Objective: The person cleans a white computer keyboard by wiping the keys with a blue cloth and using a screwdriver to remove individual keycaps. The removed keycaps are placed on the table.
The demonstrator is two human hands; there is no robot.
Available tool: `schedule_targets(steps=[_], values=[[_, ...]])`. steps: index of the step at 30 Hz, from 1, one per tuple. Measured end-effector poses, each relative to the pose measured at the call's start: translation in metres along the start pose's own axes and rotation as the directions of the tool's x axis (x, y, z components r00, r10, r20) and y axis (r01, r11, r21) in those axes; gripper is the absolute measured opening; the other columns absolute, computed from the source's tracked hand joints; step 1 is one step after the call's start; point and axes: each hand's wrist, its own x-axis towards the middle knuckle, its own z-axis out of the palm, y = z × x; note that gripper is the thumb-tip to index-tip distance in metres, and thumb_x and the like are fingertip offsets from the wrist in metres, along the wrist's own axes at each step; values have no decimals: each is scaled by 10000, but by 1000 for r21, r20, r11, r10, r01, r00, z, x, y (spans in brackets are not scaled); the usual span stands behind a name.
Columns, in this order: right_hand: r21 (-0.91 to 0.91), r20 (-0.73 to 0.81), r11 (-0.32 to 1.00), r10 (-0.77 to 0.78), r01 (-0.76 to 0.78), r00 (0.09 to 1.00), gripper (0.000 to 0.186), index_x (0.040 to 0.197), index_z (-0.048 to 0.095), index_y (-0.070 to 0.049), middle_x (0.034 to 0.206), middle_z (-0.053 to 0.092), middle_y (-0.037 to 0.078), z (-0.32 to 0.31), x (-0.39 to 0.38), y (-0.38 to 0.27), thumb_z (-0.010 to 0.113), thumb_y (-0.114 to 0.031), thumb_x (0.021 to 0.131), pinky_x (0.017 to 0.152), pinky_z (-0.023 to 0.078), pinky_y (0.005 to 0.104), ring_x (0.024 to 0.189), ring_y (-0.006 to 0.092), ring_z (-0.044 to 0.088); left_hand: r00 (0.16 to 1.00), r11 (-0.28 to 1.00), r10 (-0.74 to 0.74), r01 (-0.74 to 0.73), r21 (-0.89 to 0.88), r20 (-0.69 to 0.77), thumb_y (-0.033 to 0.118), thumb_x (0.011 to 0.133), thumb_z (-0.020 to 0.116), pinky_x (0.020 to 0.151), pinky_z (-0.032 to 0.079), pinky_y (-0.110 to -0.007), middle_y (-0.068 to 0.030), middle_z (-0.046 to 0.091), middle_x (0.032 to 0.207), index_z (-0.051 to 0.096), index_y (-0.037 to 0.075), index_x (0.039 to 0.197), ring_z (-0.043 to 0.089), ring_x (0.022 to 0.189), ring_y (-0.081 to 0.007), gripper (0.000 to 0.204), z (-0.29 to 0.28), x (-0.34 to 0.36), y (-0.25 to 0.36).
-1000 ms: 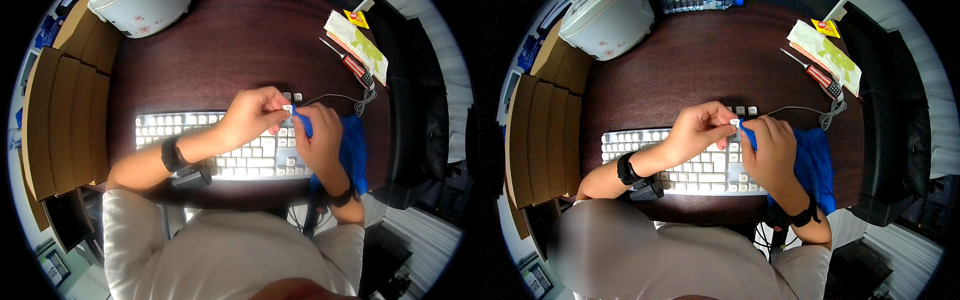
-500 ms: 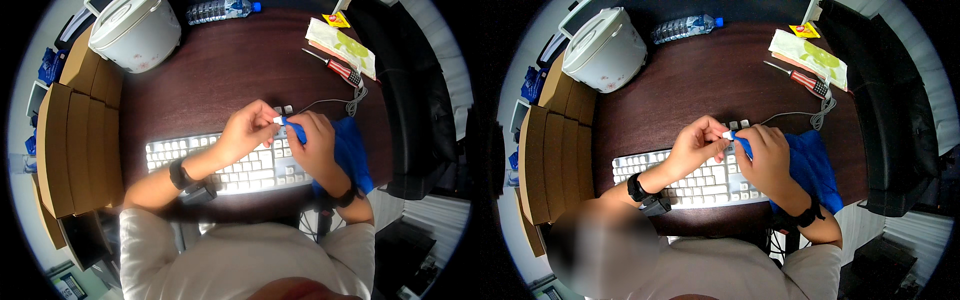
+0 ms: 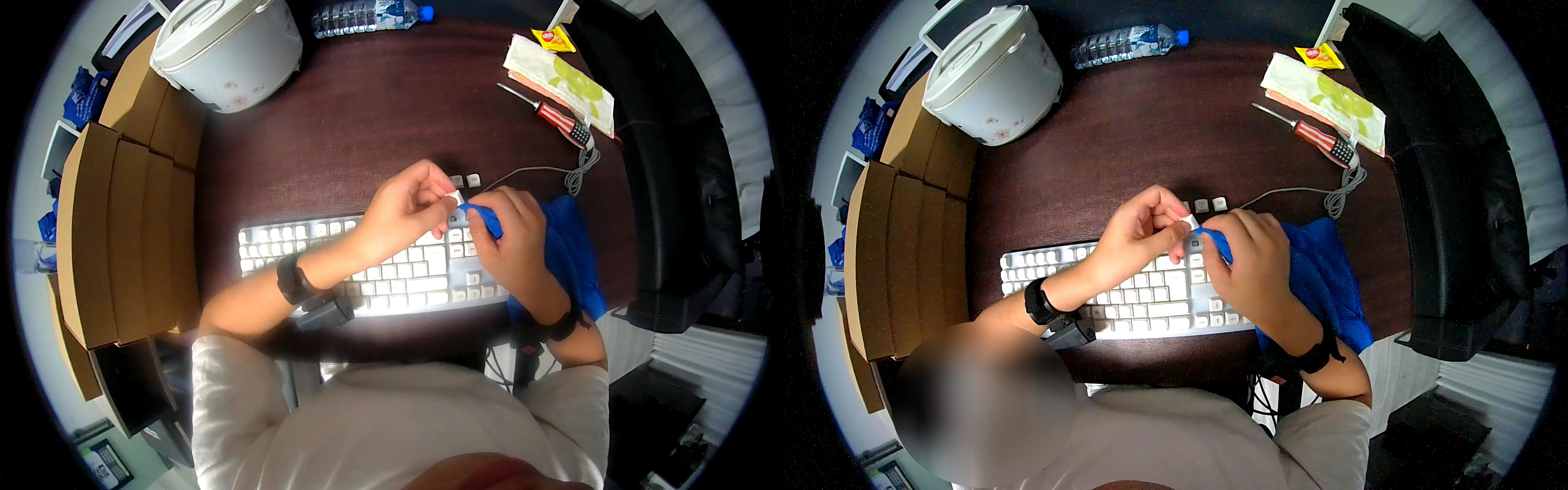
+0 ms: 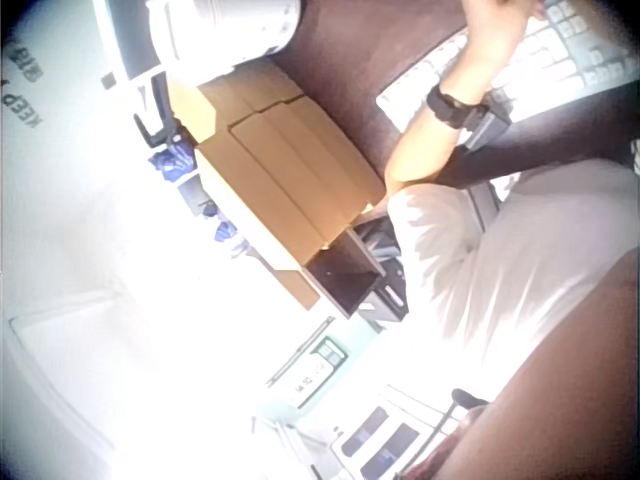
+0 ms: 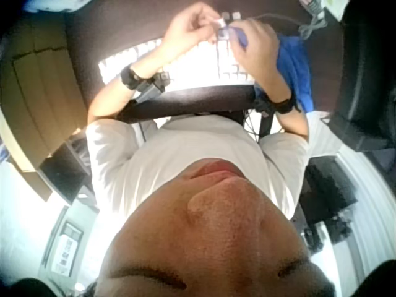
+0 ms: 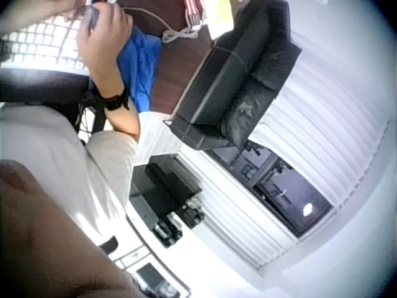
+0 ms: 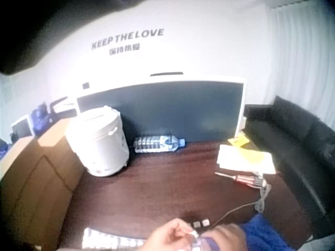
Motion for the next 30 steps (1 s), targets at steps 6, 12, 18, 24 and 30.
schedule_targets(steps=[6,12,18,24,30], values=[[19,-70,999,49,-48,996,156,928,639,-51,850,645,119,3,-4,5,708,-56,789,700,469,415,763,322,615,994,974,-75,55,220,82,-29,962,573,692,537,-232,-65,670,938,559,-18,1101,639,798,-88,140,4,-1,9],[-29,-48,999,27,-28,998,161,928,636,-50,843,631,124,5,-3,5,717,-69,789,706,464,410,752,320,606,997,984,-73,65,164,38,25,951,618,617,544,-248,-97,697,863,582,-43,1020,655,710,-103,103,4,2,8],[-40,63,999,-26,29,998,129,890,632,-52,813,628,104,4,-2,2,713,-73,793,692,453,399,731,302,613,995,995,-93,94,41,-18,53,981,593,647,552,-263,-127,707,955,571,-20,1073,658,726,-124,120,-3,3,2],[-16,40,998,62,-62,997,128,913,650,-53,823,640,104,1,-1,2,709,-67,800,690,465,396,742,292,623,999,999,-51,52,13,-10,47,970,610,633,551,-250,-80,673,893,598,-20,1064,638,742,-103,116,-2,3,1],[30,-68,987,161,-159,985,147,935,655,-61,841,649,114,2,-5,4,717,-71,802,706,478,405,759,301,621,996,994,-83,84,70,-18,61,960,633,625,545,-231,-53,656,878,617,-24,1056,620,741,-80,128,-3,3,5]])
